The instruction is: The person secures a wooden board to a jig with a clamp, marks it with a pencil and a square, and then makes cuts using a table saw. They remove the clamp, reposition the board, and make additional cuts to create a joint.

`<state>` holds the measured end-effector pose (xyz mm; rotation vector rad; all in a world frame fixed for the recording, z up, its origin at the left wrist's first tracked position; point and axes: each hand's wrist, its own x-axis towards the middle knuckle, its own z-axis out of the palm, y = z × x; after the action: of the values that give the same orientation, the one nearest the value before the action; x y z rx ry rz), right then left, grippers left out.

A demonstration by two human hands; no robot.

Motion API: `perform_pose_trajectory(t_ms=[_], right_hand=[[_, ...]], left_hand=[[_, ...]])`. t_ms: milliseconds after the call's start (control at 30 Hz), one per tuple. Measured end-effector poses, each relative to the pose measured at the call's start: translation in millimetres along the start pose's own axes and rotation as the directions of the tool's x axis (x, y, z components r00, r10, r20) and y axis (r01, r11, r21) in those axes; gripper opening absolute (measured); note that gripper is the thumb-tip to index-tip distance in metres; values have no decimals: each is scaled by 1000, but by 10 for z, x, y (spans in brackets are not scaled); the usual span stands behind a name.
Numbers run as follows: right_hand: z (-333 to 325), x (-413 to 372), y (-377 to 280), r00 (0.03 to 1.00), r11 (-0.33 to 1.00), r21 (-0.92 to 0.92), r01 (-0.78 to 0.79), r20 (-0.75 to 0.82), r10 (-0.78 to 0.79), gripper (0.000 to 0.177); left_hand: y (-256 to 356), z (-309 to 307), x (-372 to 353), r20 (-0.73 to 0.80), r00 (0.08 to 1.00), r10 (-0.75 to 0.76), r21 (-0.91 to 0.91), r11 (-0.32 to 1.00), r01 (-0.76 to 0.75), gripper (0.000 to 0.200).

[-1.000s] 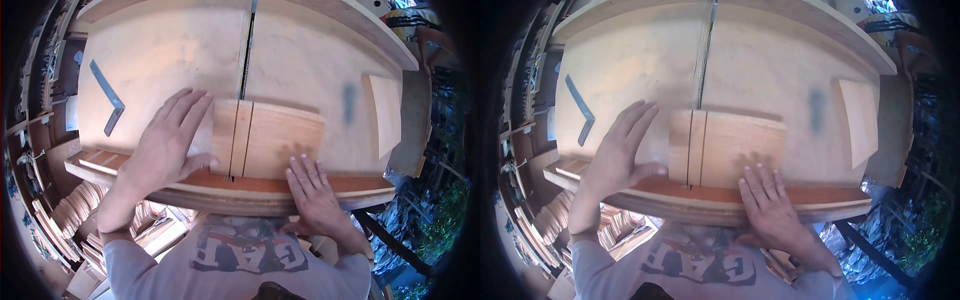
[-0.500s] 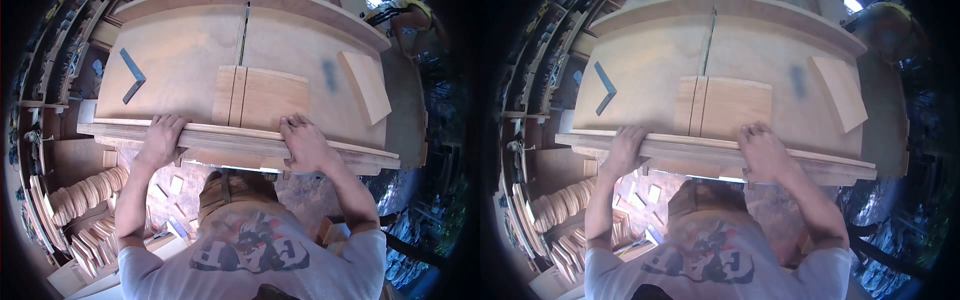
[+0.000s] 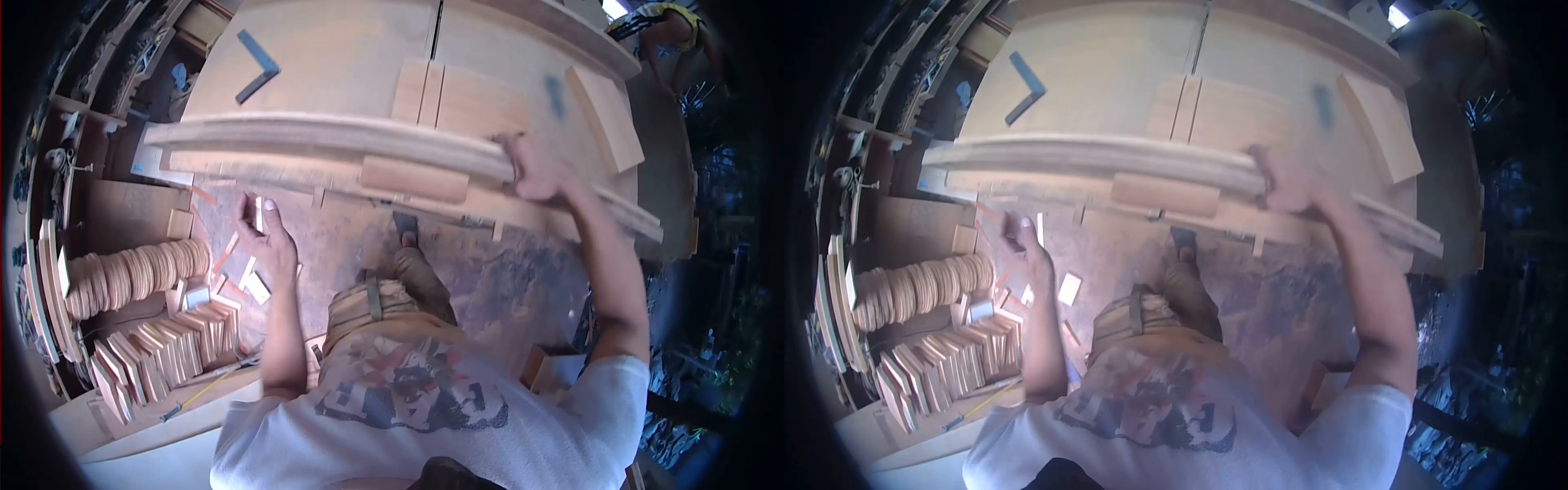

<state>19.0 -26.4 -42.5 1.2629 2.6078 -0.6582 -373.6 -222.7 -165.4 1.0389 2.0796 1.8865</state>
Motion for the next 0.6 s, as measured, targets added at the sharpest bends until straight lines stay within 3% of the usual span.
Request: perform_pose_trajectory(t_ms=[33,67,100,167,267,300,400,467,533,600], right_hand=[[-14,0,-32,1000,1000,21,-7,6,7,64],[34,-3,-30,1000,998,60,-2,-11,2,64],[84,-19,-9,999,995,96,1,-35,2,64],[122,-14,52,999,988,154,-19,-46,26,65],[155,-23,58,997,977,200,-70,-12,74,65],[160,-29,49,997,978,196,-68,-23,74,65],[109,-53,-28,993,993,66,-97,-64,101,65],[84,-65,-43,995,994,58,-91,-46,93,64],[57,-84,-74,993,994,30,-109,-48,111,62],[48,-71,-73,994,995,-1,-103,-36,103,62]], left_hand=[[-319,-11,-185,-76,930,-359,-218,916,336,50],[-816,-12,-386,101,829,-550,-277,785,555,56],[-1203,24,-509,286,669,-686,-289,604,743,62],[-1303,420,-530,482,267,-835,-269,149,951,71],[-1988,1063,-425,592,410,-694,-381,208,901,80],[-1988,1173,-349,589,394,-705,-450,119,885,71],[-2456,1379,-257,738,489,-465,-511,88,855,66],[-2845,1422,-179,760,414,-502,-484,-12,875,59],[-2162,1334,-91,670,292,-683,-485,-105,868,49],[-2418,1553,-72,571,224,-790,-492,-111,864,39]])
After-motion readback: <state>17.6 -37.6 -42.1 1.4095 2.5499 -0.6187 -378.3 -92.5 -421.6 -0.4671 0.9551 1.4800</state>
